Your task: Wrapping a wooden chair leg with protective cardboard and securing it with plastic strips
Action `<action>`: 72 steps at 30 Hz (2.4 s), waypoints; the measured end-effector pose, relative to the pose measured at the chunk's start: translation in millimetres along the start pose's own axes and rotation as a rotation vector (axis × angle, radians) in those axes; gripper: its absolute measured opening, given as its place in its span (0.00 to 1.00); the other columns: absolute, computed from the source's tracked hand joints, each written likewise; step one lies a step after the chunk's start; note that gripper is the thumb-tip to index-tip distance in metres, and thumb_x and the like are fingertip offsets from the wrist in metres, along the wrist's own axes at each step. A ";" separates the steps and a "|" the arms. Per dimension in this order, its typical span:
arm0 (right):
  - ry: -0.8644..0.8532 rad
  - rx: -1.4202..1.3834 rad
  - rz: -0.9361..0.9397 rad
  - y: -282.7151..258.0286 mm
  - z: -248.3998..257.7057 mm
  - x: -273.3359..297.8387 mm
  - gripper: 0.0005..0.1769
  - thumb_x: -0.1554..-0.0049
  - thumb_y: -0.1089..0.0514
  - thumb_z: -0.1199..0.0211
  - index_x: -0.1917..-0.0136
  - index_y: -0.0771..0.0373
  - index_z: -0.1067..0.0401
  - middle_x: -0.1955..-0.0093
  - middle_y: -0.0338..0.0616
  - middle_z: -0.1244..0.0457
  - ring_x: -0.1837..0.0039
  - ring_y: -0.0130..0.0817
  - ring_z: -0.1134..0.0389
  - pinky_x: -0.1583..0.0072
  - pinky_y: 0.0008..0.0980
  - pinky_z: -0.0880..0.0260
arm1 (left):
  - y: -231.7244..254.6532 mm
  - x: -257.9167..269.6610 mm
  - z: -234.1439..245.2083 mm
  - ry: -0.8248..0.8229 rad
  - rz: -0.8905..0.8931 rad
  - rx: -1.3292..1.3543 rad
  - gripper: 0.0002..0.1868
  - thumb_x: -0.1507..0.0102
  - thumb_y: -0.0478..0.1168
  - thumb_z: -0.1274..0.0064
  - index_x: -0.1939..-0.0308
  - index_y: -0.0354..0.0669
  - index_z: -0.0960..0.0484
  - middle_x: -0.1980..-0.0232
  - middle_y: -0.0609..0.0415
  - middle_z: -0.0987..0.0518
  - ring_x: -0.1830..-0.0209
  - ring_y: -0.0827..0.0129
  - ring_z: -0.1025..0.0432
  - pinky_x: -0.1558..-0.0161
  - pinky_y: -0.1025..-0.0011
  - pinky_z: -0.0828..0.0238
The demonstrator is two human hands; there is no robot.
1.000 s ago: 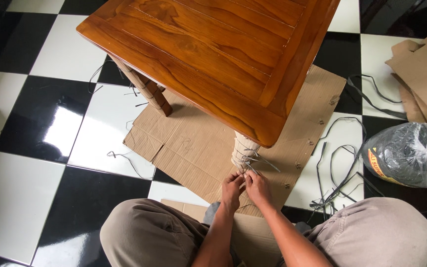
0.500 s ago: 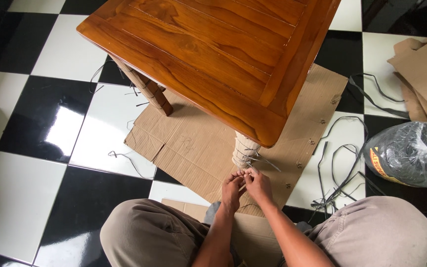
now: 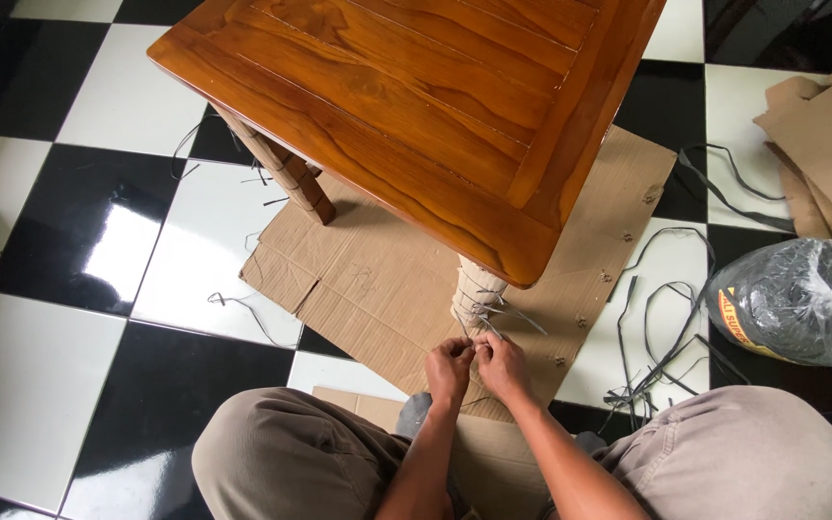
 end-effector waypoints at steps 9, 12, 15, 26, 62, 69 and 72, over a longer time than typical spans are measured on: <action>-0.011 -0.051 -0.090 -5.0 10.0 0.1 0.05 0.47 0.57 0.38 0.56 0.52 0.23 0.58 0.46 0.27 0.49 0.50 0.25 0.46 0.47 0.25 | 31.4 5.4 21.4 0.016 -0.041 -0.171 0.06 0.44 0.44 0.37 0.64 0.54 0.09 0.58 0.51 0.14 0.53 0.48 0.20 0.50 0.56 0.24; -0.029 -0.040 -0.131 2.1 8.6 -5.4 0.05 0.47 0.54 0.37 0.57 0.49 0.22 0.59 0.43 0.26 0.49 0.47 0.25 0.46 0.45 0.25 | 27.6 -3.0 20.9 0.018 -0.032 -0.221 0.05 0.43 0.44 0.37 0.64 0.55 0.10 0.61 0.53 0.15 0.54 0.50 0.20 0.51 0.57 0.24; -0.049 -0.040 -0.163 9.5 10.2 -9.8 0.04 0.47 0.52 0.37 0.58 0.46 0.21 0.57 0.39 0.26 0.48 0.45 0.25 0.46 0.44 0.25 | 5.5 -15.8 13.9 0.018 0.030 -0.217 0.05 0.42 0.47 0.38 0.64 0.59 0.11 0.65 0.57 0.15 0.55 0.55 0.19 0.53 0.59 0.25; -0.112 0.037 -0.315 42.9 5.4 -30.6 0.13 0.44 0.45 0.38 0.54 0.50 0.18 0.56 0.45 0.26 0.47 0.48 0.25 0.44 0.48 0.24 | -7.0 -48.9 7.2 0.049 0.093 -0.098 0.09 0.41 0.50 0.43 0.66 0.51 0.15 0.71 0.51 0.17 0.61 0.51 0.19 0.56 0.57 0.27; -0.194 -0.644 -0.605 45.9 -43.2 0.7 0.14 0.47 0.52 0.48 0.53 0.47 0.23 0.72 0.35 0.38 0.64 0.29 0.36 0.60 0.29 0.37 | -75.0 -23.1 -60.4 0.027 0.727 1.038 0.14 0.45 0.41 0.48 0.81 0.45 0.34 0.82 0.59 0.50 0.86 0.70 0.47 0.69 0.72 0.23; -0.094 -1.047 -0.833 89.4 -58.7 -17.9 0.09 0.49 0.60 0.41 0.56 0.66 0.26 0.73 0.32 0.48 0.75 0.24 0.47 0.71 0.27 0.46 | -81.2 -66.2 -77.8 0.028 0.788 1.258 0.13 0.44 0.40 0.49 0.81 0.48 0.36 0.81 0.60 0.49 0.84 0.69 0.45 0.62 0.69 0.17; -0.070 -0.899 -0.906 94.0 -60.3 -22.2 0.10 0.54 0.66 0.44 0.59 0.67 0.25 0.75 0.33 0.47 0.76 0.26 0.47 0.71 0.30 0.46 | -91.1 -82.7 -84.6 0.047 0.796 1.298 0.14 0.42 0.40 0.52 0.79 0.48 0.38 0.80 0.60 0.51 0.83 0.70 0.48 0.64 0.72 0.19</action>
Point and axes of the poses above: each hand's wrist, its own x-axis away from the middle knuckle, its own z-axis out of the back of the hand, y = z × x, the point moved 9 cm from there along -x, towards the middle knuckle
